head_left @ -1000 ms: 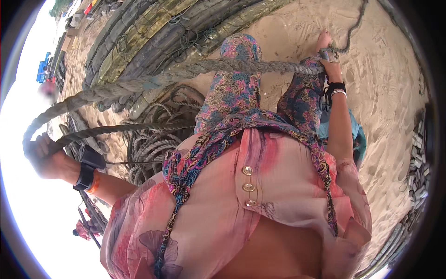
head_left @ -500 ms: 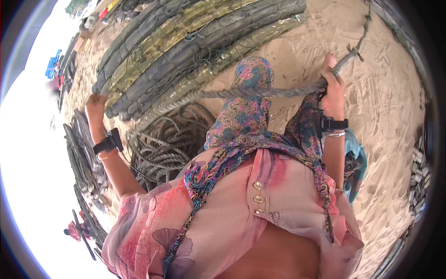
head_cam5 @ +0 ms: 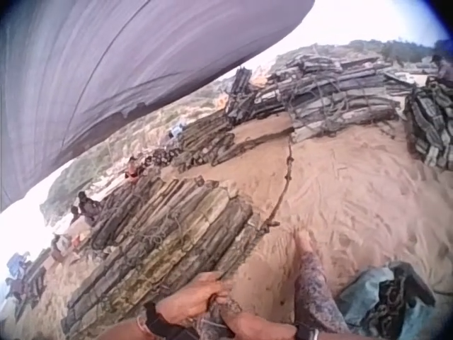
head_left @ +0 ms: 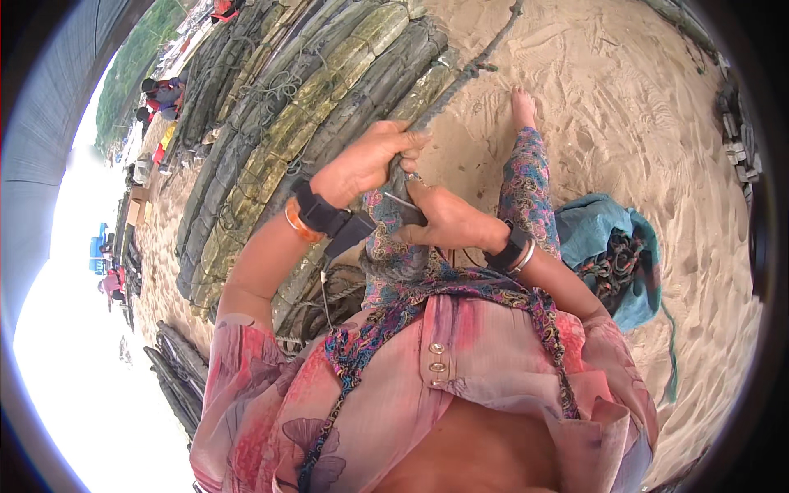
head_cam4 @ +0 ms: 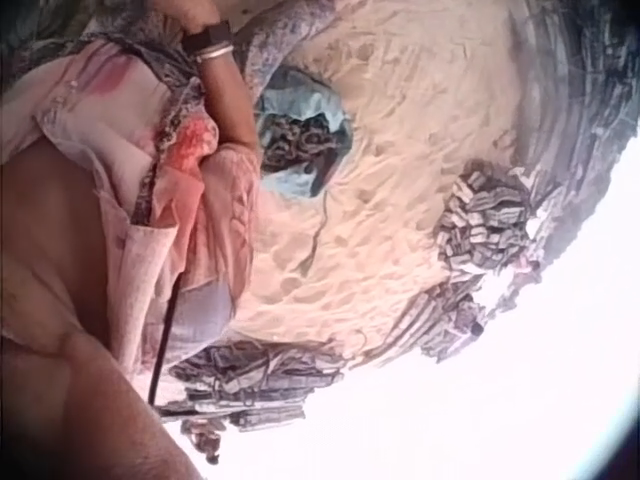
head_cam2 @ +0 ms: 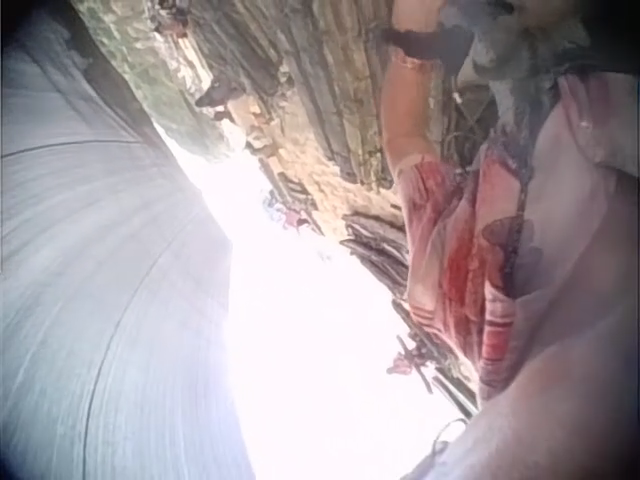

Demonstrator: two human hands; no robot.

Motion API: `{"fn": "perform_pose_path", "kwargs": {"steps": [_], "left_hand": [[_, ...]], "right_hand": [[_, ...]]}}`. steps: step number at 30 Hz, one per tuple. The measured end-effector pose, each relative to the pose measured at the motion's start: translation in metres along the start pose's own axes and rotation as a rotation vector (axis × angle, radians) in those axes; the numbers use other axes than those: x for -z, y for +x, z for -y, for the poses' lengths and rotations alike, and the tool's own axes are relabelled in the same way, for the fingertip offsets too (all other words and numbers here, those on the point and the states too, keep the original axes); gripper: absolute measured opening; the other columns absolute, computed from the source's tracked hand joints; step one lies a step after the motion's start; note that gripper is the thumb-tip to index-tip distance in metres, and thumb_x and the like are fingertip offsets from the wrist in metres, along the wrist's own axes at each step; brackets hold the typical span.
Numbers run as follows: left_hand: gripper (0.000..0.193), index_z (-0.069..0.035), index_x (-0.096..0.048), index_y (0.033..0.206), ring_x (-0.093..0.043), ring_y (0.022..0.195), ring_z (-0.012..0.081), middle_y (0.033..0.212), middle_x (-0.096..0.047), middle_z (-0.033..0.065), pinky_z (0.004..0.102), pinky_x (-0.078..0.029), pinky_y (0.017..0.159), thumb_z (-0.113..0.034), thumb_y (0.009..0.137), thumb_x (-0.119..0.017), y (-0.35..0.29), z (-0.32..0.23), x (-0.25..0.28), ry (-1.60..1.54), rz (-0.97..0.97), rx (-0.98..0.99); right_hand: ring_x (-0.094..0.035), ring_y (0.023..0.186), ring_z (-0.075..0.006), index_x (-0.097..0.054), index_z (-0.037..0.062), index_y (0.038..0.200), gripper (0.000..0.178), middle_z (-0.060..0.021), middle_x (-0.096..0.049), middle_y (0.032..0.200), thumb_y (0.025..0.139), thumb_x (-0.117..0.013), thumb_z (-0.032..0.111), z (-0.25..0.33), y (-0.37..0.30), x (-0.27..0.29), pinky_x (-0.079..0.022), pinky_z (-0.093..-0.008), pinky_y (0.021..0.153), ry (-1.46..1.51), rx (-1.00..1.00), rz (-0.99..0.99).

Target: Repairing a thick rope or fishing equipment by weaving cord through it using a net-repair needle.

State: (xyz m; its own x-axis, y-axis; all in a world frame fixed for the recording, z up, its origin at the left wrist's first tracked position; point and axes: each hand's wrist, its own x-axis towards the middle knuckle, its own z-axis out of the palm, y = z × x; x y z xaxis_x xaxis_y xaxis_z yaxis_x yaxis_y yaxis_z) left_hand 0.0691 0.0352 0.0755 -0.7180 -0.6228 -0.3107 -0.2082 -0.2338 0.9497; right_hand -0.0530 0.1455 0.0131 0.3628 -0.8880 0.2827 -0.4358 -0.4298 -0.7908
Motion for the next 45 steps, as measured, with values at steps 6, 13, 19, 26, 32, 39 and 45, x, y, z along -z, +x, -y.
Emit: {"fn": "perform_pose_path", "kwargs": {"steps": [6, 13, 19, 26, 32, 39, 45], "left_hand": [[0.061, 0.009, -0.035, 0.127, -0.056, 0.071, 0.0123, 0.089, -0.060, 0.0075, 0.0233, -0.043, 0.055, -0.023, 0.083, -0.063, -0.050, 0.016, -0.015, 0.793, -0.073, -0.546], [0.050, 0.004, -0.046, 0.120, -0.063, 0.079, 0.0275, 0.094, -0.060, 0.0225, 0.0315, -0.048, 0.067, -0.016, 0.079, -0.065, -0.119, 0.012, -0.036, 1.111, -0.139, -0.443], [0.035, 0.005, -0.052, 0.113, -0.058, 0.073, 0.0164, 0.086, -0.063, 0.0108, 0.0303, -0.045, 0.064, -0.012, 0.084, -0.060, -0.196, 0.020, -0.047, 0.606, -0.097, -0.262], [0.026, 0.005, -0.057, 0.106, -0.049, 0.067, 0.0056, 0.075, -0.057, -0.0019, 0.0228, -0.041, 0.060, -0.008, 0.084, -0.058, -0.211, 0.062, 0.009, 0.308, -0.669, 0.001], [0.025, 0.001, -0.061, 0.101, -0.051, 0.066, 0.0091, 0.072, -0.060, 0.0026, 0.0246, -0.043, 0.062, -0.011, 0.079, -0.061, -0.151, 0.117, 0.052, 0.517, -0.541, 0.029], [0.028, -0.002, -0.063, 0.100, -0.056, 0.074, 0.0108, 0.083, -0.065, 0.0079, 0.0266, -0.045, 0.069, -0.014, 0.075, -0.067, -0.158, 0.135, 0.047, 0.662, -0.515, -0.004], [0.023, 0.001, -0.064, 0.094, -0.053, 0.065, 0.0068, 0.071, -0.064, 0.0038, 0.0250, -0.045, 0.061, -0.013, 0.077, -0.066, -0.162, 0.168, 0.044, 0.401, -0.559, -0.074]], "right_hand": [[-0.054, 0.069, -0.0080, -0.060, -0.0036, 0.087, 0.019, -0.0052, -0.062, 0.077, 0.080, -0.063, 0.015, -0.074, -0.029, 0.030, -0.044, -0.0251, 0.058, 0.573, -0.076, -0.151], [-0.051, 0.064, -0.0121, -0.056, 0.0005, 0.098, 0.032, -0.0074, -0.061, 0.087, 0.088, -0.049, 0.030, -0.170, 0.016, 0.105, -0.040, -0.0281, 0.052, 0.953, -0.362, -0.726], [-0.053, 0.064, -0.0170, -0.055, 0.0040, 0.092, 0.022, -0.0074, -0.062, 0.081, 0.087, -0.050, 0.025, -0.182, 0.105, 0.154, -0.042, -0.0305, 0.057, 1.369, -0.298, -0.899], [-0.047, 0.048, -0.0118, -0.053, 0.0030, 0.070, 0.016, -0.0033, -0.052, 0.060, 0.081, -0.052, 0.015, -0.131, 0.061, 0.136, -0.034, -0.0260, 0.044, 0.954, -0.296, -1.122], [-0.042, 0.047, -0.0056, -0.052, 0.0073, 0.071, 0.017, 0.0012, -0.049, 0.059, 0.083, -0.052, 0.020, -0.012, 0.029, 0.165, -0.032, -0.0212, 0.041, 0.849, -0.141, -0.979], [-0.046, 0.047, -0.0083, -0.054, 0.0048, 0.073, 0.015, 0.0004, -0.050, 0.059, 0.083, -0.050, 0.015, -0.157, 0.047, 0.111, -0.034, -0.0223, 0.043, 0.656, -0.533, -0.869], [-0.044, 0.052, -0.0105, -0.052, 0.0092, 0.091, 0.011, 0.0010, -0.047, 0.069, 0.081, -0.048, 0.006, -0.224, 0.054, 0.098, -0.035, -0.0239, 0.048, 0.990, -0.443, -1.077]]}}
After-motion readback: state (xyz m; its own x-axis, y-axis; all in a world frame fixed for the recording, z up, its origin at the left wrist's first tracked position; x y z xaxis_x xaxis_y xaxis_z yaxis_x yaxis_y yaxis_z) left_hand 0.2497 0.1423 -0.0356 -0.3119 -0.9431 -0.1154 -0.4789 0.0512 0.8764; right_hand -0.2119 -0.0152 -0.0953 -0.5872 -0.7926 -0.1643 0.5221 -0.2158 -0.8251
